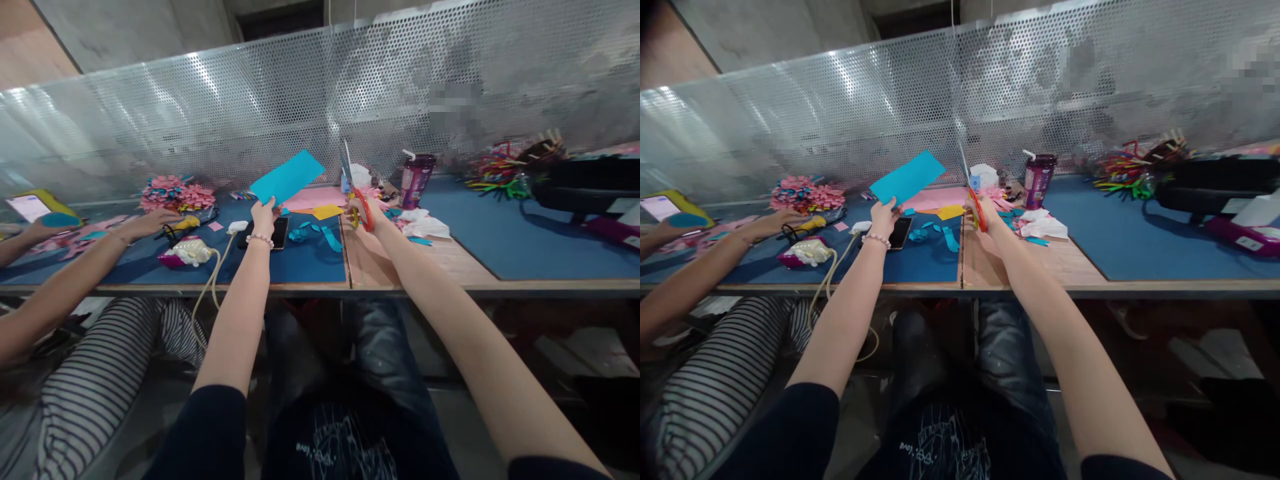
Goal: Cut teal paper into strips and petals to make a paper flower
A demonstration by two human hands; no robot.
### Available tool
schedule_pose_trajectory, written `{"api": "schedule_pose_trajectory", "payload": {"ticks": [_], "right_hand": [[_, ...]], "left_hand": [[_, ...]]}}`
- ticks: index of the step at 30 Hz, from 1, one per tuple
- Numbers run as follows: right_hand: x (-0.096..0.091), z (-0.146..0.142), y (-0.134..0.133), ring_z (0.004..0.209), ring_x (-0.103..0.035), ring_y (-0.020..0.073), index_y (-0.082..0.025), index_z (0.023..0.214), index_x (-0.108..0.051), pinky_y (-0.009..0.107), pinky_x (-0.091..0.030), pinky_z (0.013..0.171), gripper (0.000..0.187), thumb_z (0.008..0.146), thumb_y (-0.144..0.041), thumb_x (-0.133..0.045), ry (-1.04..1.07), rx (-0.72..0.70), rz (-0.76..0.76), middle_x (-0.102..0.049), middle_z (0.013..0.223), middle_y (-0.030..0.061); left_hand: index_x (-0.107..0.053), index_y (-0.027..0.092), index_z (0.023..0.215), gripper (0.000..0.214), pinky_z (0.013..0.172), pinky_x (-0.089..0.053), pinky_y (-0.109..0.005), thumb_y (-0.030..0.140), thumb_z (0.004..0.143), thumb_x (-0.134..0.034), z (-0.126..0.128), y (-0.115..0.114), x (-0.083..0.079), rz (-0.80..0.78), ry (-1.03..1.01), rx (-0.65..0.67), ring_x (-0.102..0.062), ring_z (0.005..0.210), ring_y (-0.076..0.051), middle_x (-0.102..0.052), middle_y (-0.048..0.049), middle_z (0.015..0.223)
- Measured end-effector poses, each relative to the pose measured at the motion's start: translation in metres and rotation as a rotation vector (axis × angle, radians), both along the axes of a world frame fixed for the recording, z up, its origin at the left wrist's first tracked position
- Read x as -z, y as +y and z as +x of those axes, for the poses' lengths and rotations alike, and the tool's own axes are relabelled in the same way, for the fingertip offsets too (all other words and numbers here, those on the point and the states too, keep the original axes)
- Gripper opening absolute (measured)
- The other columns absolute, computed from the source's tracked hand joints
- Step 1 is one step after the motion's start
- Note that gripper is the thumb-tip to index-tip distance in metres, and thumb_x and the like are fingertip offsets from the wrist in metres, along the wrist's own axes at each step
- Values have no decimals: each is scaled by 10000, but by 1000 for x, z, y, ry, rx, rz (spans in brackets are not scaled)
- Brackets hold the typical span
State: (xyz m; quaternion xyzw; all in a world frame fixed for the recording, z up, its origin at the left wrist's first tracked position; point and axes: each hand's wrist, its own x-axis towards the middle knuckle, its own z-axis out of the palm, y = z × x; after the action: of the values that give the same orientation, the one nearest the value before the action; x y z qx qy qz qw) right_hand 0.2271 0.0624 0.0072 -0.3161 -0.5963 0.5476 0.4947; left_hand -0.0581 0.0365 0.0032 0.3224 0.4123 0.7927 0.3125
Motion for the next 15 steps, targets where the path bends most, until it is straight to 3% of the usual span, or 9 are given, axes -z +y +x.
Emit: {"api": "schedule_pose_trajectory", "payload": {"ticks": [12,15], "right_hand": [[7,1,9,633,-549,128,-204,736,-502,240,-459,537,111,680,-185,-596,-43,45,111,-553,667,-1],[11,-1,17,602,-511,115,-215,744,-499,220,-412,506,120,674,-173,-587,-125,90,162,-538,647,-22]], "left_hand": [[-604,161,887,148,561,-518,-267,193,786,-707,4,-5,-3,-5,2,14,-636,575,-119,-655,-55,851],[-603,165,885,161,569,-517,-264,209,782,-720,6,-7,-5,13,3,32,-629,568,-111,-650,-49,836]]}}
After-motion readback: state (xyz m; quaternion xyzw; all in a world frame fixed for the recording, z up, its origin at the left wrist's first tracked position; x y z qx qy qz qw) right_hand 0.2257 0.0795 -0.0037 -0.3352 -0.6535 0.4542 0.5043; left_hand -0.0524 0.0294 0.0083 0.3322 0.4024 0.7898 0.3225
